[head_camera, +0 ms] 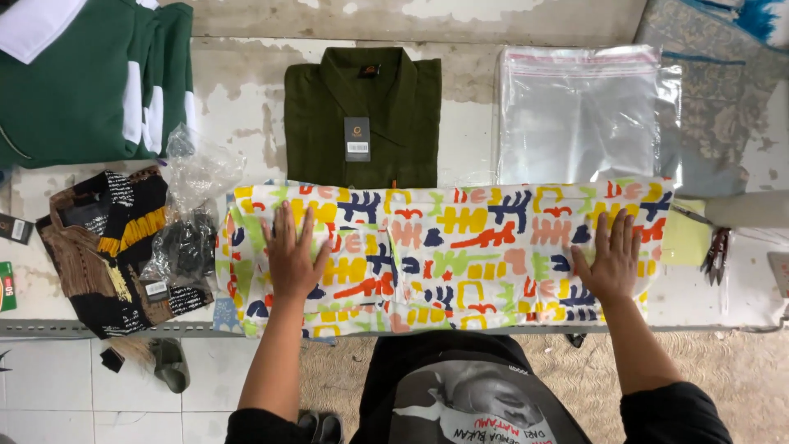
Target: The person is inspecting tags and folding patterned shirts on a low surface for packaging.
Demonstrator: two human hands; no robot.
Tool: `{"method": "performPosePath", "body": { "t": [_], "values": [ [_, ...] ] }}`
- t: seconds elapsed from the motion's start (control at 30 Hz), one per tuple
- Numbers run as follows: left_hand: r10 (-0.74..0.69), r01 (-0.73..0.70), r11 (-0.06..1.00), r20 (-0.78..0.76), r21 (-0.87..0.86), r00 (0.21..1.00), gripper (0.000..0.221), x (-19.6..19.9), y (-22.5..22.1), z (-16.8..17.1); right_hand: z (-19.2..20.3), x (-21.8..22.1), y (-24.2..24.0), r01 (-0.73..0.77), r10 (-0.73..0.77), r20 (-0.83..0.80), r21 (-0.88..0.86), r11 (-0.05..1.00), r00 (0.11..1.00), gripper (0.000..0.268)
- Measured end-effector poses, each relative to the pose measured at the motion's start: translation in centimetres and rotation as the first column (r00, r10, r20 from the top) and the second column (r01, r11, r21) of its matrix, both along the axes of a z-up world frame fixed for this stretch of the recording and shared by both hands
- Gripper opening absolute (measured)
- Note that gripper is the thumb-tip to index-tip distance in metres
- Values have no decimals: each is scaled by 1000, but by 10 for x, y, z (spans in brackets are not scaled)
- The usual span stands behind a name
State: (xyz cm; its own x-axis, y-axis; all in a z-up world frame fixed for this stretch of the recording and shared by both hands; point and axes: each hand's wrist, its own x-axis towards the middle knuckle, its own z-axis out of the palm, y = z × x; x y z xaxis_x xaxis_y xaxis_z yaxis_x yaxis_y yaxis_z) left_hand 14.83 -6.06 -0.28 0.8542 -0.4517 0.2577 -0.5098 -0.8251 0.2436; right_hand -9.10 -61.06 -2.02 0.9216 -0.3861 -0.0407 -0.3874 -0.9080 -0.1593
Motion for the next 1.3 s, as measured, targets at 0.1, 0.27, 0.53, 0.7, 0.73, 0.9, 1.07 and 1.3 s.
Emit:
{"method": "performPosePath", "body": {
  "t": [0.1, 0.27, 0.53, 0.7, 0.73, 0.9, 1.07, 1.3],
  "values": [
    [-255, 252, 967, 133, 44, 958, 66, -51, -4, 0, -7, -55, 3, -251, 326, 167, -355, 900, 931, 88],
    [-281, 272, 943, 24, 194, 959, 46, -105, 39, -48, -53, -135, -30, -307, 331, 39, -284, 908, 943, 66],
    [-267, 256, 948, 33, 188, 963, 44, -112, 72, -59, -29, -133, -38, -394, 400, -41, -282, 874, 916, 25],
    [-289, 280, 947, 38, 158, 957, 34, -125, 82, -28, -14, -131, -34, -236, 245, 9, -244, 941, 969, 24],
    [-286, 277, 948, 36, 159, 958, 34, -127, 83, -24, -11, -132, -34, -240, 249, 7, -242, 940, 969, 24],
    [-107, 106, 992, -8, -70, 994, 6, -118, 72, 1, -10, -132, -46, -209, 195, -77, -289, 934, 978, 22],
    [4, -5, 997, -14, -77, 1000, 25, -91, 64, 7, 11, -103, -70, -62, -12, -254, -282, 957, 967, 35],
    [108, -105, 988, -22, 111, 994, 34, 11, 39, 44, 21, -3, -122, -165, 10, -306, -486, 858, 952, 45]
  ]
}}
